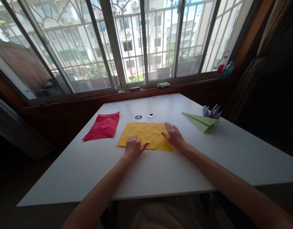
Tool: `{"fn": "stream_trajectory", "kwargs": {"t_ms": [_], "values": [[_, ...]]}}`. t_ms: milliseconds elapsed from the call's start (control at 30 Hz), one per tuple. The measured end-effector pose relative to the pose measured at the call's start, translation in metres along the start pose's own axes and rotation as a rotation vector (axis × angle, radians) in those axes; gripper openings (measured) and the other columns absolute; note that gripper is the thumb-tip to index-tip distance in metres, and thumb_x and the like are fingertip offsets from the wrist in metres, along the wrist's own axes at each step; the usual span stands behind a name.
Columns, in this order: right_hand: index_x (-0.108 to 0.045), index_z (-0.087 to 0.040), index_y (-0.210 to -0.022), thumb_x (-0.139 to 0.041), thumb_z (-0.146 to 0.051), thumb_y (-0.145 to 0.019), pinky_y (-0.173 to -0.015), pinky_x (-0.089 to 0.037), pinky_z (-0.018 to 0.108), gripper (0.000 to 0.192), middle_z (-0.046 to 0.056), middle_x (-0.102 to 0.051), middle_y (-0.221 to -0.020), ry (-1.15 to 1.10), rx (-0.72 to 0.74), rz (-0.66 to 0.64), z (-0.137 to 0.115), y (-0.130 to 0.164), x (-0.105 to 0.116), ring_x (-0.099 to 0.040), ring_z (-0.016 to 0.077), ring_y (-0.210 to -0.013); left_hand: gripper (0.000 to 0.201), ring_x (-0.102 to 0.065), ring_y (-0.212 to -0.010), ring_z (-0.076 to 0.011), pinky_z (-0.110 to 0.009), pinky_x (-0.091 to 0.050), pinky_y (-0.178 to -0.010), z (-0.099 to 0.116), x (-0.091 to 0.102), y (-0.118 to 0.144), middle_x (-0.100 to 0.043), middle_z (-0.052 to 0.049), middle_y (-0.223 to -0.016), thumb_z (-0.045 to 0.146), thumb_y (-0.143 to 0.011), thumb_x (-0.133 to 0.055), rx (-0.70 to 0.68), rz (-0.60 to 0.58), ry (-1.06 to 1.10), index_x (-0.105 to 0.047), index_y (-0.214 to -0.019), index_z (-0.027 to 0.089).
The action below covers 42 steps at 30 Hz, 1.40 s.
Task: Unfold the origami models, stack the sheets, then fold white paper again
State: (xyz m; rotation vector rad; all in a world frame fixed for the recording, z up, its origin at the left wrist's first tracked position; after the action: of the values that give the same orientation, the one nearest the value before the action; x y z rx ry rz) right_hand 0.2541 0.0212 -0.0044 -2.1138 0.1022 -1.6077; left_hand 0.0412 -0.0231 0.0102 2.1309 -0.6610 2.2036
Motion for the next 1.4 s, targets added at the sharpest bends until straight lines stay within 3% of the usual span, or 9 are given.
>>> {"fn": "stream_trajectory", "kwargs": {"t_ms": [100,200,300,400,500,700,933,1167,1400], "values": [[-0.030,-0.012,-0.136,-0.028,-0.039,-0.088,-0.106,-0.025,0.041,0.054,0.013,-0.032,-0.141,-0.117,0.225,-0.068,-0.021,0.002,-0.004,-0.027,0.0216,-0.131,0.049,-0.049,-0.107,-0.0258,-0.039,-0.036,-0.093,0.005,-0.005,-0.004,-0.057,-0.014,-0.111,0.048,-0.088,-0.027,-0.044,0.035,0.071,-0.055,-0.110,0.014],[-0.032,-0.016,-0.135,-0.028,-0.046,-0.089,-0.105,-0.025,0.040,0.056,0.011,-0.032,-0.141,-0.160,0.385,-0.241,-0.040,0.006,-0.011,-0.026,0.0217,-0.131,0.053,-0.029,-0.129,-0.0227,-0.037,-0.024,-0.105,0.007,-0.021,-0.009,-0.036,-0.011,-0.139,0.045,-0.089,-0.028,-0.170,-0.094,0.171,-0.034,-0.132,0.015],[-0.040,-0.016,-0.130,-0.030,-0.049,-0.088,-0.103,-0.030,0.040,0.055,0.012,-0.040,-0.136,-0.138,0.412,-0.276,-0.049,0.010,-0.008,-0.035,0.0237,-0.126,0.055,-0.019,-0.134,-0.0197,-0.037,-0.018,-0.108,0.001,-0.032,-0.013,-0.026,-0.007,-0.144,0.047,-0.089,-0.023,-0.199,-0.209,0.235,-0.028,-0.136,0.017],[-0.059,-0.014,-0.106,-0.035,-0.042,-0.089,-0.090,-0.042,0.038,0.041,0.014,-0.062,-0.110,-0.075,0.361,-0.212,-0.052,0.012,0.002,-0.054,0.0250,-0.106,0.057,-0.018,-0.134,-0.0207,-0.037,-0.018,-0.109,-0.008,-0.036,-0.015,-0.024,-0.010,-0.144,0.046,-0.089,-0.022,-0.091,-0.203,0.229,-0.029,-0.135,0.012],[-0.063,-0.014,-0.093,-0.033,-0.031,-0.091,-0.079,-0.046,0.035,0.035,0.012,-0.067,-0.089,-0.052,0.277,-0.146,-0.052,0.013,0.005,-0.061,0.0221,-0.090,0.055,-0.021,-0.133,-0.0205,-0.036,-0.020,-0.109,-0.010,-0.037,-0.016,-0.026,-0.011,-0.143,0.043,-0.090,-0.024,-0.092,-0.192,0.227,-0.032,-0.133,0.011],[-0.033,-0.007,-0.133,-0.036,-0.047,-0.087,-0.105,-0.028,0.039,0.062,0.017,-0.032,-0.140,-0.169,0.491,-0.285,-0.053,0.019,-0.018,-0.030,0.0237,-0.129,0.051,-0.019,-0.134,-0.0176,-0.034,-0.016,-0.110,0.005,-0.046,-0.018,-0.026,-0.009,-0.144,0.035,-0.091,-0.020,-0.209,-0.212,0.231,-0.030,-0.135,0.010],[-0.027,-0.007,-0.137,-0.022,-0.065,-0.081,-0.109,-0.019,0.038,0.081,0.015,-0.023,-0.144,-0.116,0.337,-0.395,-0.040,0.017,-0.024,-0.019,0.0240,-0.133,0.056,-0.015,-0.135,-0.0197,-0.035,-0.014,-0.110,-0.016,-0.051,-0.019,-0.020,-0.010,-0.145,0.039,-0.091,-0.018,-0.089,-0.240,0.155,-0.025,-0.137,0.008],[-0.024,-0.003,-0.137,-0.020,-0.061,-0.083,-0.109,-0.016,0.036,0.079,0.015,-0.018,-0.146,0.052,-0.005,-0.434,0.023,0.002,-0.017,-0.015,0.0236,-0.134,0.056,-0.015,-0.135,-0.0206,-0.035,-0.016,-0.110,-0.053,-0.053,-0.024,-0.020,-0.011,-0.145,0.038,-0.091,-0.019,0.108,-0.264,0.095,-0.025,-0.136,0.006],[-0.027,-0.006,-0.136,-0.022,-0.046,-0.087,-0.108,-0.018,0.041,0.064,0.014,-0.026,-0.143,0.100,-0.188,-0.273,0.042,-0.006,-0.012,-0.021,0.0227,-0.133,0.048,-0.029,-0.130,-0.0225,-0.039,-0.024,-0.107,-0.051,-0.044,-0.023,-0.033,-0.015,-0.139,0.028,-0.089,-0.026,0.144,-0.118,0.065,-0.036,-0.130,0.005]]}}
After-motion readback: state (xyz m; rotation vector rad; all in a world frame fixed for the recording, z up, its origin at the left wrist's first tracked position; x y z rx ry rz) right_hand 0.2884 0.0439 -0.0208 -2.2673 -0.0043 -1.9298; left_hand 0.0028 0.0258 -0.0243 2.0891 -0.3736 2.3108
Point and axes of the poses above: each hand's wrist, its own y-axis away from the middle knuckle, its own x-axis out of the back of the hand, z = x × y, the point moved 2 cm from there along -y, towards the middle knuckle
